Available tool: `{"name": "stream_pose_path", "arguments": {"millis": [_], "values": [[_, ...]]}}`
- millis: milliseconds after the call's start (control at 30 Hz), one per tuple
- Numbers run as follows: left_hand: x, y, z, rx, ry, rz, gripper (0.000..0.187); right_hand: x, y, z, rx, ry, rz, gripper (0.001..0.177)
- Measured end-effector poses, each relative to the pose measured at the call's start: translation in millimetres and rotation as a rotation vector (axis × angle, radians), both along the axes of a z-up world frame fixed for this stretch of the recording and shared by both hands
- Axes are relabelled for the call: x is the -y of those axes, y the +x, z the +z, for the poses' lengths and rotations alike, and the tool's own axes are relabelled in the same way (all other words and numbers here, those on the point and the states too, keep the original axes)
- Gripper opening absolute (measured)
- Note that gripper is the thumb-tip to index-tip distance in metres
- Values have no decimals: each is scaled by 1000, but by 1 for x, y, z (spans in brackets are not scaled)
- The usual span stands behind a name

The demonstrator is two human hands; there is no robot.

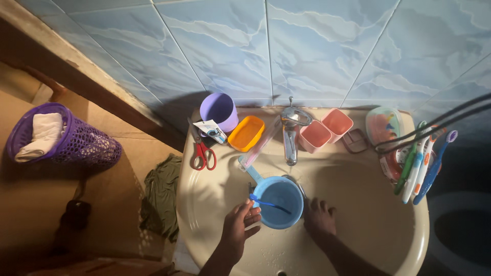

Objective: The person organizes items on a bathroom sink, moving a phone and scissors aside, then rinsing and arranging multiple toothbrushes and a small container on the sink ledge.

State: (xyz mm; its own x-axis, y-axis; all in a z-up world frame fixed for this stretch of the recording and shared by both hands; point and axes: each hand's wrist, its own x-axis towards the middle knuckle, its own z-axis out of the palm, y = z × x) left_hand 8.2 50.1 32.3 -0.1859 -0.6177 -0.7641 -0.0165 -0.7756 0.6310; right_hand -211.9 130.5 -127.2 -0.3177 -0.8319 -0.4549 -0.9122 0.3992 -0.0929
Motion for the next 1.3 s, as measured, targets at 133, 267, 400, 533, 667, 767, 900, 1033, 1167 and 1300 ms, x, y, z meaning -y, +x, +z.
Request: {"name": "stream_pose_path", "arguments": {"millis": [133, 267, 400, 533, 667, 767, 900, 1033, 1167, 1300], "values": [[5, -4, 1, 35, 28, -20, 54, -10, -6, -11, 23, 17, -70, 50], [8, -15, -3, 4, 20, -33, 54, -21, -21, 0, 217, -51, -250, 42], [5, -39, -12, 12, -81, -150, 52, -33, -31, 32, 360, -179, -479, 35], [-1, -72, -29, 183, -339, -339, 50, -47, -43, 90, 370, -323, -562, 32], [-1, -92, -42, 341, -1006, -514, 50, -63, -42, 146, 393, -426, -431, 28], [-2, -99, -24, 261, -665, -570, 46, -73, -39, 177, 431, -534, -276, 23], [0, -94, 8, -19, -273, -572, 35, -79, -43, 196, 406, -684, -67, 19], [9, -86, 23, -155, -149, -522, 25, -82, -46, 209, 415, -795, -5, 18], [19, -78, 38, -218, -113, -372, 18, -82, -60, 227, 291, -1035, -215, 13], [24, -80, 52, -324, -140, -223, 20, -83, -83, 248, 442, -1029, -766, 22]]}}
